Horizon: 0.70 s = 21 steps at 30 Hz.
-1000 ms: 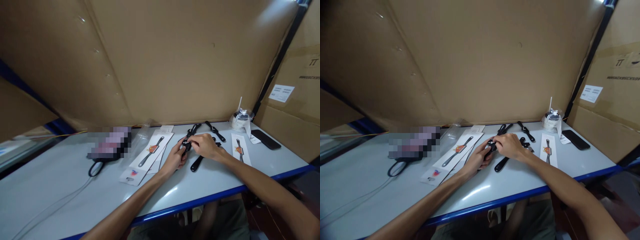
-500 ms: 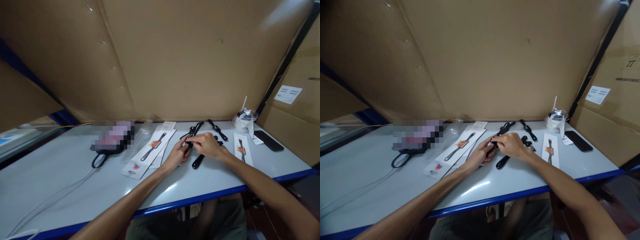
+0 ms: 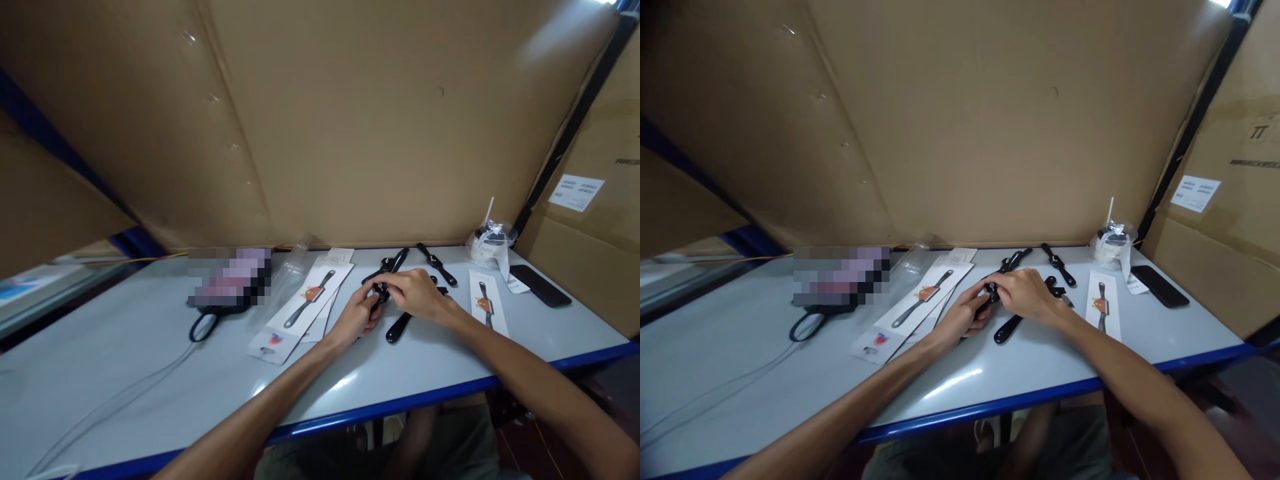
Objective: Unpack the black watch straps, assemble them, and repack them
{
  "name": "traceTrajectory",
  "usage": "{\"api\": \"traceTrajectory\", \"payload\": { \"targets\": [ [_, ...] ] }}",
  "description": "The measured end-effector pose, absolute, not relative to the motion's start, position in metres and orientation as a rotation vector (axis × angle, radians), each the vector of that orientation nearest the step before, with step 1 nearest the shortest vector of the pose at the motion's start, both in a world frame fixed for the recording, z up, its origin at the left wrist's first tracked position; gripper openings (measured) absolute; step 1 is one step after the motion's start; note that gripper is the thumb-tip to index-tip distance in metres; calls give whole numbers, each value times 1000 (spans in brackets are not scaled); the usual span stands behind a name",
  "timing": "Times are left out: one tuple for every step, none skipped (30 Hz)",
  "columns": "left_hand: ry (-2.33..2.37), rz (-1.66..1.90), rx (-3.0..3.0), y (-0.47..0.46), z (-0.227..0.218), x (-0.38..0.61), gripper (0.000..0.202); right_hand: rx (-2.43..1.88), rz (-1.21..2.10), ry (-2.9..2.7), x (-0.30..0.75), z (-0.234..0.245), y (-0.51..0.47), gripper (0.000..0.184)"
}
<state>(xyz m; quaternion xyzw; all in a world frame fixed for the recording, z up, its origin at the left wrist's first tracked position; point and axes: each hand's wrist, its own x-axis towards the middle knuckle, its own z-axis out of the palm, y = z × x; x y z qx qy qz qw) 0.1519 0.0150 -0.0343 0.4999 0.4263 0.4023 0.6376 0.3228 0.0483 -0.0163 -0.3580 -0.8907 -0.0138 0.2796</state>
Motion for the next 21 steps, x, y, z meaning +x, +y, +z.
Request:
{"api": "traceTrajectory", "payload": {
  "targets": [
    [974, 918, 1141, 15, -34, 152, 48, -962, -29, -2377, 322, -17, 48, 42],
    [974, 920, 1138, 15, -34, 152, 47, -962, -18, -2354, 322, -17, 47, 40],
    [968, 929, 1132, 15, -34, 151, 47, -961, -3, -2314, 322, -17, 47, 37],
    [957, 943, 1126, 15, -34, 150, 45, -960, 18, -2254, 322, -16, 47, 34],
    [937, 960, 1119, 14, -34, 149, 43, -963, 45, -2176, 322, -15, 47, 32],
    [913, 979, 1111, 14, -34, 148, 40, -971, 78, -2083, 323, -14, 48, 29],
    [887, 997, 1105, 13, -34, 147, 37, -988, 116, -1985, 324, -13, 50, 27],
    [864, 1012, 1100, 13, -34, 146, 35, -1008, 161, -1895, 325, -11, 52, 25],
    [847, 1025, 1099, 12, -34, 145, 35, -1029, 211, -1822, 326, -9, 55, 23],
    [833, 1032, 1103, 12, -35, 145, 36, -1050, 268, -1775, 327, -7, 57, 21],
    [825, 1035, 1110, 12, -35, 145, 38, -1069, 337, -1756, 327, -6, 59, 22],
    [820, 1035, 1120, 12, -36, 145, 41, -1087, 425, -1767, 327, -5, 61, 26],
    [817, 1033, 1132, 13, -37, 146, 44, -1101, 529, -1800, 327, -5, 61, 30],
    [816, 1034, 1146, 13, -38, 146, 47, -1112, 639, -1840, 326, -6, 62, 35],
    [818, 1036, 1162, 13, -39, 146, 49, -1118, 742, -1875, 324, -7, 61, 37],
    [821, 1037, 1181, 13, -39, 147, 51, -1117, 827, -1898, 322, -9, 60, 39],
    [827, 1037, 1204, 13, -40, 147, 51, -1114, 886, -1905, 320, -11, 59, 39],
    [832, 1034, 1228, 13, -40, 147, 52, -1109, 915, -1898, 318, -13, 57, 38],
    [839, 1032, 1250, 13, -41, 148, 53, -1105, 927, -1884, 316, -14, 56, 38],
    [844, 1030, 1270, 13, -41, 148, 54, -1104, 931, -1867, 315, -16, 55, 38],
    [848, 1029, 1287, 13, -42, 148, 55, -1105, 933, -1852, 314, -17, 54, 38]
  ]
}}
